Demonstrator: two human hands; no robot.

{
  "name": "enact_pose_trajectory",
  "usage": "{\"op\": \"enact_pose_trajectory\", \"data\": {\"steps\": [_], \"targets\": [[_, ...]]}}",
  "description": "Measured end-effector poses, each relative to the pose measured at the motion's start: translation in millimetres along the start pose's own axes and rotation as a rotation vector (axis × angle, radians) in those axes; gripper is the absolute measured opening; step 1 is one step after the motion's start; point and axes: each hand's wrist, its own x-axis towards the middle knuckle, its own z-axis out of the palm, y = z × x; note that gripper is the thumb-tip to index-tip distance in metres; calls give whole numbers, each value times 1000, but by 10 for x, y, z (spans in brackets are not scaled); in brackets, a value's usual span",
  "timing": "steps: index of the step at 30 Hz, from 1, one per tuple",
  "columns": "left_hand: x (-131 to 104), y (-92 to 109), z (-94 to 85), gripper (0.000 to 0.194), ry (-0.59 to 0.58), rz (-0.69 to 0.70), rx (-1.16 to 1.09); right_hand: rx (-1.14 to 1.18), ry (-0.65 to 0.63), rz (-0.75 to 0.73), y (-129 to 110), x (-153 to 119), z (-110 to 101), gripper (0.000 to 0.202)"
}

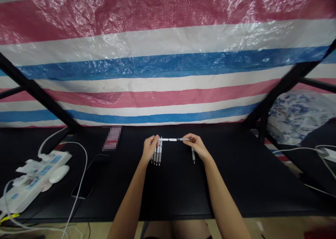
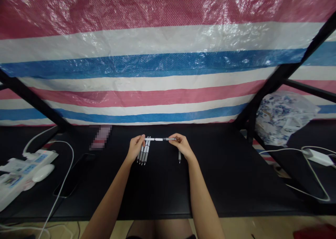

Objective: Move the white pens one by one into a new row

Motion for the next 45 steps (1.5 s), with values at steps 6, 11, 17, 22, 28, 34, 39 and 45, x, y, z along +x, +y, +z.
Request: {"op": "enact_pose_trajectory", "data": {"steps": [6,11,17,22,28,34,39,45], "targets": [[22,-36,-36,45,47,-9,-102,-8,41,9,40,16,-51,22],[37,-45,-85,44,93,-22,-142,12,77,8,45,24,-91,19],[49,-66,-118,43,126,-21,-169,27,99,7,14,9,-118,18],[57,-85,-117,43,132,-17,-161,7,109,4,13,5,-135,21],[56,-74,-112,43,129,-23,-164,14,102,-5,43,15,-139,21],[39,-44,-93,44,111,-25,-165,7,89,-13,20,8,-114,22],[34,-43,-65,43,90,-55,-166,20,64,-5,32,15,-84,21],[21,-34,-34,43,46,-56,-162,3,14,-7,28,16,-36,24]]}}
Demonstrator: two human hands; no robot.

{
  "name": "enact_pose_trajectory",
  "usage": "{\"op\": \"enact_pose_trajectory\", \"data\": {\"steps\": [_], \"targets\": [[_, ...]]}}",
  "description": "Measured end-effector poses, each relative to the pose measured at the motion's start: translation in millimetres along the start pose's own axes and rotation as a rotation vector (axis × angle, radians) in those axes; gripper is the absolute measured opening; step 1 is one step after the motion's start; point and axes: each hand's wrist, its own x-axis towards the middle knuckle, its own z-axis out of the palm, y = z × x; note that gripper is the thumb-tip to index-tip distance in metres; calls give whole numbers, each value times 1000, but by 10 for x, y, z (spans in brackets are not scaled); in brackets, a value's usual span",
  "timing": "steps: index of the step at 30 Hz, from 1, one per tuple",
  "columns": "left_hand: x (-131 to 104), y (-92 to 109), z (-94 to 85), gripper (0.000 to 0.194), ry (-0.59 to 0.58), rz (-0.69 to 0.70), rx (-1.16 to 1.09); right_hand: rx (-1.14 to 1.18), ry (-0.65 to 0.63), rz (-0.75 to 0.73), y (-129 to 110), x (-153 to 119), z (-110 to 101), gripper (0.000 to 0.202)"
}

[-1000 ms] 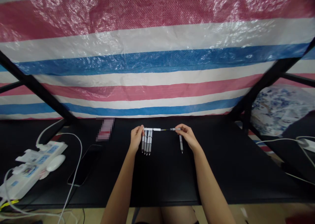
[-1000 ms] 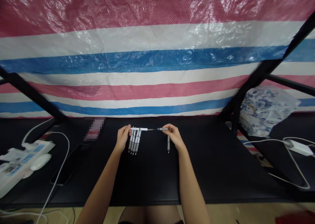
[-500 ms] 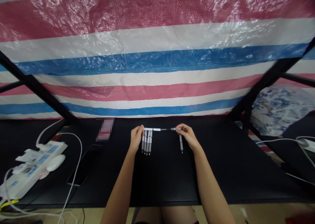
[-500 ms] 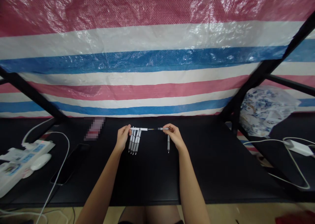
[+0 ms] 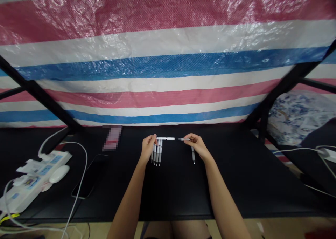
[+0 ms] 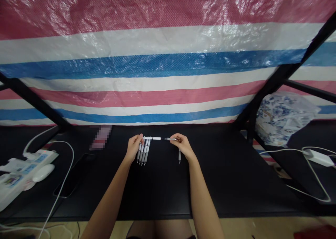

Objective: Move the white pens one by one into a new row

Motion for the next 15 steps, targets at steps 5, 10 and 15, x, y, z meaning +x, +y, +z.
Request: {"op": "enact_pose_trajectory", "data": {"steps": [5,10,15], "targets": [[-5,-13,27,42,-25,6,-1,-2,-28,15,-17,-4,30,26],[-8,-6,61,42,-41,16,-13,14,-38,16,-23,-5,44,23],[-16,13,72,42,-45,19,-2,22,-44,18,-26,-10,47,21]]}}
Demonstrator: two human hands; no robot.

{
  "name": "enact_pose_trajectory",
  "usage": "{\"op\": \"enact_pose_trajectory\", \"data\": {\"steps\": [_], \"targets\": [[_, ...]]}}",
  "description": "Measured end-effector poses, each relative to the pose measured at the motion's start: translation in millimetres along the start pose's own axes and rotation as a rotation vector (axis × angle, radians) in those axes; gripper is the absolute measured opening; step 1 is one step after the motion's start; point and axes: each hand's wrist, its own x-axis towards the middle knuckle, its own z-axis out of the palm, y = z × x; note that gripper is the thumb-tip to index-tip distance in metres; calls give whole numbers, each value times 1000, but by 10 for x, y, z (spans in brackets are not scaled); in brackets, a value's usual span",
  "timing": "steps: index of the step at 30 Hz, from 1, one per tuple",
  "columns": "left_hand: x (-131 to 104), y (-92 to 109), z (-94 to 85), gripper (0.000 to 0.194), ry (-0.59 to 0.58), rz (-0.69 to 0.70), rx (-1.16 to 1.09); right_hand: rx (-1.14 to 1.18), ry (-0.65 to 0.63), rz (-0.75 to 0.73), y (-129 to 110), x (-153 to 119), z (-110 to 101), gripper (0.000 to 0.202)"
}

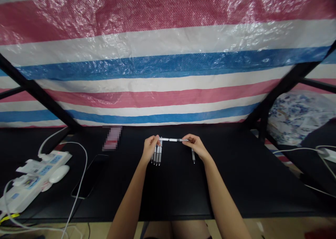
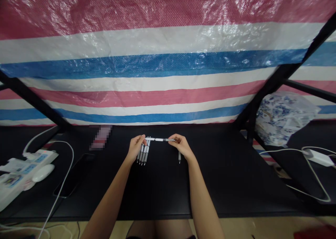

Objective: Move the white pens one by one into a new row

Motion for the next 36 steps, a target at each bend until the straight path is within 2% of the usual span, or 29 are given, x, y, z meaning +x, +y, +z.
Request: {"op": "enact_pose_trajectory", "data": {"steps": [17,36], "targets": [[32,-98,-22,42,-17,30,58,-3,-16,-11,21,10,-15,24],[4,-22,-15,42,-31,29,58,-18,-10,-1,16,8,-21,24]]}}
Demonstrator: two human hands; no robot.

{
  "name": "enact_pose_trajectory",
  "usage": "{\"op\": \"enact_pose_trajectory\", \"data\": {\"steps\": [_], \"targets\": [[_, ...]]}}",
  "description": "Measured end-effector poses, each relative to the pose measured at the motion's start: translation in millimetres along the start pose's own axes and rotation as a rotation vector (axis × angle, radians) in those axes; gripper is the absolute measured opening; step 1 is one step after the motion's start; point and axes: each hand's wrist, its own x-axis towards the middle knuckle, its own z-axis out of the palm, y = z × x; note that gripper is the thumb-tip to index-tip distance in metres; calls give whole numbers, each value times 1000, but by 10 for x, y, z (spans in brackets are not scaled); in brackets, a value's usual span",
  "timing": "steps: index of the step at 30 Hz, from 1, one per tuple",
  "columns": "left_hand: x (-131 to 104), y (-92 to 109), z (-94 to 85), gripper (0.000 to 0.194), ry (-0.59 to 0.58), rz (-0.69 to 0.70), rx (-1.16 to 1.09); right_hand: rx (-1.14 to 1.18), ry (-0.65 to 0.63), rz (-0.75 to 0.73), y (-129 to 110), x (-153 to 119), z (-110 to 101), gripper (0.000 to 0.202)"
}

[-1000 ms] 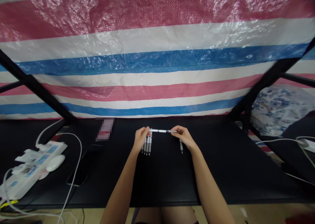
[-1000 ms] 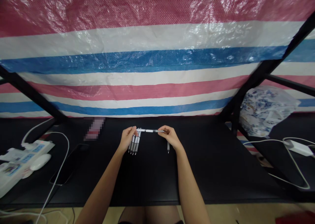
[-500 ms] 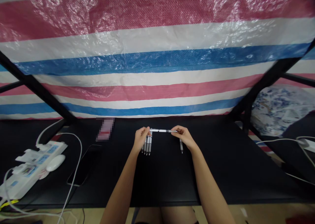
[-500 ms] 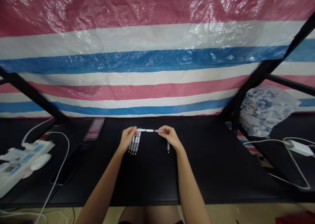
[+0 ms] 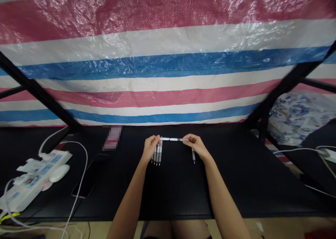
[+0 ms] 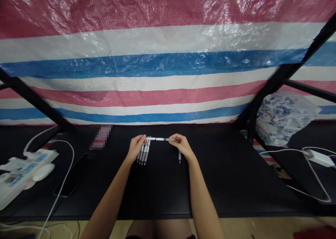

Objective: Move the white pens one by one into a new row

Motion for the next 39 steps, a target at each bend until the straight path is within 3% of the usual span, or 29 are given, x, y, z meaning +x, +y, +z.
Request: {"op": "enact_pose_trajectory", "data": {"steps": [17,29,39], "targets": [[-5,12,6,42,-26,6,7,11,-38,11,-73,-31,19,26],[-21,39,3,44,-68,9,45,-46,-71,45,-63,-42,38,51],[-20,56,-7,42,-27,-2,35,29,-63,49,4,-8,-26,36]]}}
